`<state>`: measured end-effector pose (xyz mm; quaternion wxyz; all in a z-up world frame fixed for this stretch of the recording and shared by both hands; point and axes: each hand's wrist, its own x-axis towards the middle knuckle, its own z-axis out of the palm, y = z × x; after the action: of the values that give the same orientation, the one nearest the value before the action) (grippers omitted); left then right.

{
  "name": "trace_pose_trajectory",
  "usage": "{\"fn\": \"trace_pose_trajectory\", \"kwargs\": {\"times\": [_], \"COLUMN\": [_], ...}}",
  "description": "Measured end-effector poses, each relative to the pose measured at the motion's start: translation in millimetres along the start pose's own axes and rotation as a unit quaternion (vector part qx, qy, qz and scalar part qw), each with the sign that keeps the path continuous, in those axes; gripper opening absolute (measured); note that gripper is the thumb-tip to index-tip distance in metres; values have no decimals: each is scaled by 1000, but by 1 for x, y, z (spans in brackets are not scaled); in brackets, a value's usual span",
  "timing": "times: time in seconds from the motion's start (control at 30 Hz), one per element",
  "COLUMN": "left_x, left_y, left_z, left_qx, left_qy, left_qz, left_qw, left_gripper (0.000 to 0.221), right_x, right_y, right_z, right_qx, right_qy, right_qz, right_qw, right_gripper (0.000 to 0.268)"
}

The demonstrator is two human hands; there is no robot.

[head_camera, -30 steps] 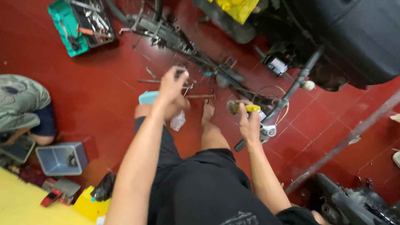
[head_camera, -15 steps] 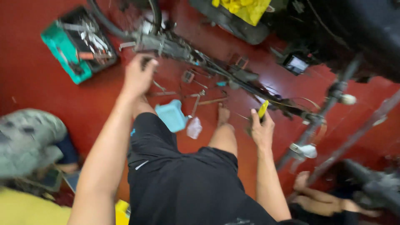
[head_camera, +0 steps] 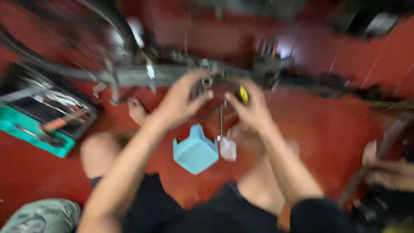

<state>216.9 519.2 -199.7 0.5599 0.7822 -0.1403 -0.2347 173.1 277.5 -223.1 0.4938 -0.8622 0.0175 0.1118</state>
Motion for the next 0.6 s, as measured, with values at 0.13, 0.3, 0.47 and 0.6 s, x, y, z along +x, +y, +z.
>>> {"fn": "trace_pose_trajectory", "kwargs": {"times": [0.13,0.3,0.47,0.6], "left_x": [15,27,33,34], "left_y": [-57,-110,-121,-108], "left_z": [15,32,54,56], "left_qx": [24,72,217,160], "left_qy": [34,67,58,75], "left_qz": [86,152,191,223], "left_qw": [995,984,956,959], "left_gripper": [47,41,30,21], "right_x": [29,32,-2,-27], "right_y": [38,82,78,81], "right_z": [27,53,53,47], "right_qx": [22,34,105,117], "right_qy": [-53,3,63,142], "right_qz": [-121,-157,5,-19], "right_qw": [991,987,992,983], "right_gripper": [50,37,19,19]}}
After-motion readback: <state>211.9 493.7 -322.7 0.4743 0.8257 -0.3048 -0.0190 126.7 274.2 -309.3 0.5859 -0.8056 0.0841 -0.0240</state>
